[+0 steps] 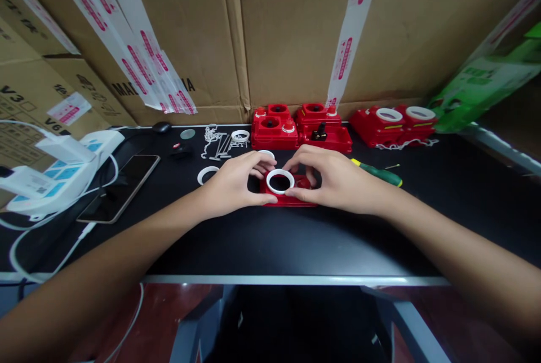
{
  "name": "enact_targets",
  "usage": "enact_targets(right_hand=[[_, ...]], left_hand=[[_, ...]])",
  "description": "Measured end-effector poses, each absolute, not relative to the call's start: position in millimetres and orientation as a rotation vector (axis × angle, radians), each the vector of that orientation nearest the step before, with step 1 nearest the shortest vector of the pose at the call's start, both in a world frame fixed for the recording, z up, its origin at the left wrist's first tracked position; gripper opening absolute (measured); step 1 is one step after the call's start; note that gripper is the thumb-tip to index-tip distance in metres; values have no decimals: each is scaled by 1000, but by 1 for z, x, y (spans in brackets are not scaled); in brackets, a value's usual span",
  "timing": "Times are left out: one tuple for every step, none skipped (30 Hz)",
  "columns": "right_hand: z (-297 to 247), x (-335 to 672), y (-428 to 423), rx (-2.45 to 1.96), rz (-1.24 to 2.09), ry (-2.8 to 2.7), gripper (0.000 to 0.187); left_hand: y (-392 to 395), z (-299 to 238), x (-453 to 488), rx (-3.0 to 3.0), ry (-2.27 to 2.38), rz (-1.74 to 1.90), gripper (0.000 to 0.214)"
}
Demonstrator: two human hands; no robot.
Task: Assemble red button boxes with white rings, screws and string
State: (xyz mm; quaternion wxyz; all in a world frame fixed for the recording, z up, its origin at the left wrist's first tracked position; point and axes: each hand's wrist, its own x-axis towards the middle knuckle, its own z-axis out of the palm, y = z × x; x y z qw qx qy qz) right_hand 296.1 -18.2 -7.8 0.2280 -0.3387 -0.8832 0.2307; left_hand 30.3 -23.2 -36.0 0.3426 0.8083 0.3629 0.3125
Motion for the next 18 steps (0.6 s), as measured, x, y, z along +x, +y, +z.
enact_targets(right_hand=[[-8,297,-17,-931,630,-2436,35],[-8,297,-17,-931,617,-2439,35],[-9,298,-16,-935,597,-2440,36],[-9,298,-16,-945,574,-2441,37],[-10,298,-15,-960,551,-2440,39],[-10,298,-15,-979,532,-2436,41],[-10,298,-16,-996,519,-2435,42],[-10,298,-16,-1010,513,-2436,42],[-10,298,-17,-1016,510,-2439,42],[-9,298,-17,-1017,508,-2442,42],[-9,298,-17,-1015,509,-2445,42],[-8,298,-17,-1011,512,-2447,42],[-8,299,-17,-1006,519,-2448,42],[-7,300,-17,-1003,531,-2448,42],[-6,301,-16,-1002,549,-2443,42],[-5,303,-16,-1010,578,-2431,41],[-4,304,-15,-1027,622,-2413,39],[-3,306,-15,-1048,687,-2385,35]], left_hand=[[-23,-37,31,2098,956,807,63],[-23,-38,32,2098,968,801,62],[-23,-38,32,2101,980,794,60],[-23,-38,33,2105,987,789,58],[-23,-39,33,2109,990,786,57],[-23,-39,33,2111,988,785,56],[-23,-39,33,2110,983,786,56],[-22,-39,33,2105,976,786,56],[-22,-39,33,2098,968,786,56],[-22,-39,33,2092,961,785,57],[-22,-39,32,2088,956,783,57],[-21,-39,32,2086,952,783,57],[-21,-39,32,2086,951,783,57],[-20,-39,32,2086,952,781,57],[-20,-39,31,2084,952,779,57],[-20,-40,31,2082,951,777,57],[-19,-40,31,2079,949,777,57],[-19,-41,31,2075,947,776,56]])
